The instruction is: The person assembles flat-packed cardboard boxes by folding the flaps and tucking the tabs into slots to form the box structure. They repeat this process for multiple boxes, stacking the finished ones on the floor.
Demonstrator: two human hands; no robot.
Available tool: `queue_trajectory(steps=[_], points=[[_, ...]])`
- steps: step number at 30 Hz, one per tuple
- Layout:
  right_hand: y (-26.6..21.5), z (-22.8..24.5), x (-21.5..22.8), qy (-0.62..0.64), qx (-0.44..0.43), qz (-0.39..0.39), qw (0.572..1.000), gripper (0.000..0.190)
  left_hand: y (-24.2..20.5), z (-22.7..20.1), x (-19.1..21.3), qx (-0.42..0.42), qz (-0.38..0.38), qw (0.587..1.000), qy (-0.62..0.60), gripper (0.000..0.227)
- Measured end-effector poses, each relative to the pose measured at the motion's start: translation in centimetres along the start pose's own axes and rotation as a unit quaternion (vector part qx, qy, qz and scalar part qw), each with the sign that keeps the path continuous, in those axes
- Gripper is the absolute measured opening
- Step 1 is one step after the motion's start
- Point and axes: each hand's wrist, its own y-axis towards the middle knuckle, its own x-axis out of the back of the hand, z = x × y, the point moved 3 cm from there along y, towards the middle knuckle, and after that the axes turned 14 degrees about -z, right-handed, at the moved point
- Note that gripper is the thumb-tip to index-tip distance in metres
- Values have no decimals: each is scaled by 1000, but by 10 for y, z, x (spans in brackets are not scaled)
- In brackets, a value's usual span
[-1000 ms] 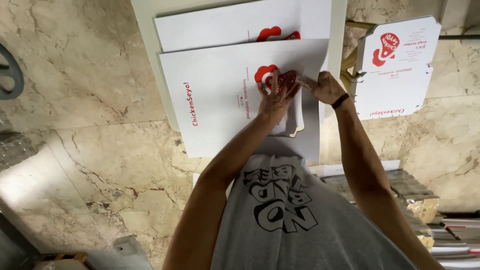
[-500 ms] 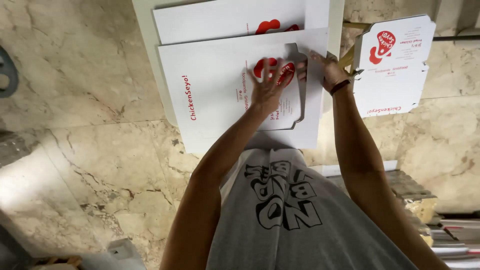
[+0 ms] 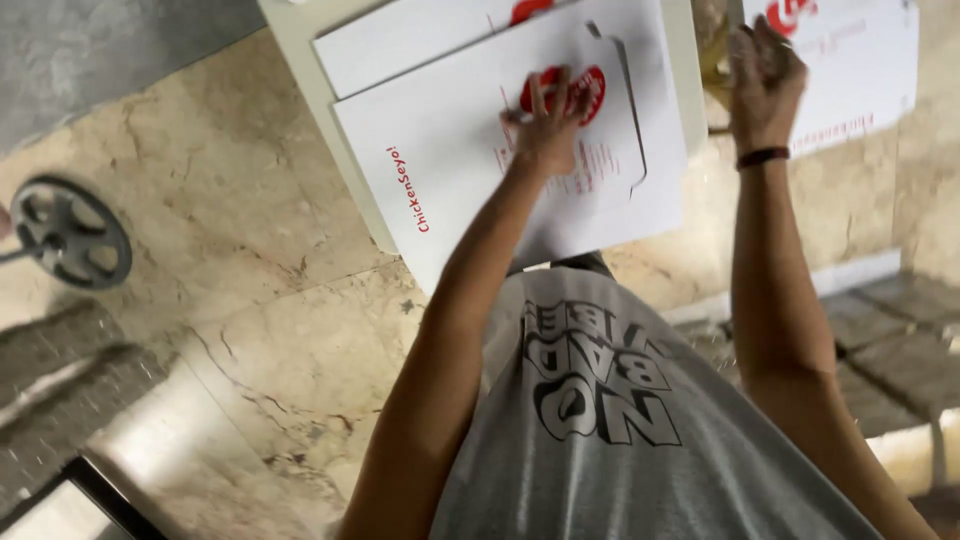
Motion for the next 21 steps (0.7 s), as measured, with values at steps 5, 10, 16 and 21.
queue_trajectory(steps=[5,10,16,21], points=[[-175,-68,83,-114,-96,-215,965,35,-30,36,-26,-141,-11,989,-48,76],[-323,-107,-14,145,-539,-104,823,46,-87,38,-84,-166,-42,981,88,105],[-337,-150,-90,394,-568,-39,722,22,-88,17,-76,-118,2,987,107,109],[-291,-100,-73,307,-491,-12,816,17,-73,12,-71,-97,17,989,111,111]])
